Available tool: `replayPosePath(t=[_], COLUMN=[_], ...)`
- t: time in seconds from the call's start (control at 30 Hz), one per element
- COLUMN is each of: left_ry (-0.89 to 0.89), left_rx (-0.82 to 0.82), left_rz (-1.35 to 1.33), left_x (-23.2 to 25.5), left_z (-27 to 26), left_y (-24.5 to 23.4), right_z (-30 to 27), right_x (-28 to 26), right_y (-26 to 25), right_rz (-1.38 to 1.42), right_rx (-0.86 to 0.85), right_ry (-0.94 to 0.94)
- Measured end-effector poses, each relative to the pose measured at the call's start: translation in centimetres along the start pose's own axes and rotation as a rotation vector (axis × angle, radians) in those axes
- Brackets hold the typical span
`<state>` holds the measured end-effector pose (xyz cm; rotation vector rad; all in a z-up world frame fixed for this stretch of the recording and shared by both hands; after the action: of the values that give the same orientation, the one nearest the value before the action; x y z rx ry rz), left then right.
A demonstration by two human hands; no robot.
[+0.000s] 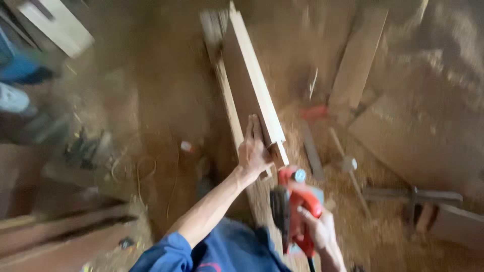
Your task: The person measures and marks a wooden plank with a square and pencil. They then use a circular saw to cut the plank along the marked line. After cutting, the person uses an electric planer to smooth the surface of the wood, repeatedly running the tool along the length of the plank and flipping it to work on different sides.
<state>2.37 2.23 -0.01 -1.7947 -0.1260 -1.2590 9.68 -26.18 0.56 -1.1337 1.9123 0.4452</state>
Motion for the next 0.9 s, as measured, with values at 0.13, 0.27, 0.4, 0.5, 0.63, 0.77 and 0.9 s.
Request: replayPosePath(t=[0.13,0.27,0.4,0.5,0.63,0.77,0.9], left_ry=[0.037,0.078,0.126,0.143,0.043,-0.086,-0.205], left_rx=[0.0,-0.004,0.033,0.088,0.022,-0.103,-0.173], left_rz=[0.289,-0.148,-0.084,-0.035,-0.067,-0.225,-0.205], left_x=[-8.8,-12.4,-11.4,-10.4,-11.0,-12.8,-13.7], left_z=[-2.6,-4.8,-4.9,-4.9,-5.0,-5.1,-4.5], left_y=[10.7,13.3,11.7,10.9,11.6,13.0,14.4], right_z=[-5.5,-9.0,-10.8,-10.5,-8.8,-7.1,-5.9], right_x=[-4.0,-8.0,-9.6,-10.0,-10.4,-10.9,-12.6], right_y=[0.4,1.2,2.1,3.3,4.7,7.4,8.4], right_rz=[-0.081,-0.091,-0.023,-0.005,-0.086,-0.223,-0.285], right_rx=[0.093,0.073,0.055,0.016,-0.063,-0.033,-0.031], right_ry=[0.028,-0.043,-0.065,-0.115,-0.07,0.015,0.045])
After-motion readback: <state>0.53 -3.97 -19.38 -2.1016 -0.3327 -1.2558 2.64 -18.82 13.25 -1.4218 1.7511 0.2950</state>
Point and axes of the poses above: each hand's wrist, its own z-axis towards the middle knuckle, its own y-axis out of the palm, x = y × z, the point moved 2 cm from there along z, towards the middle knuckle, and after that the axes turned 15 degrees about -x, right-handed, at the moved point
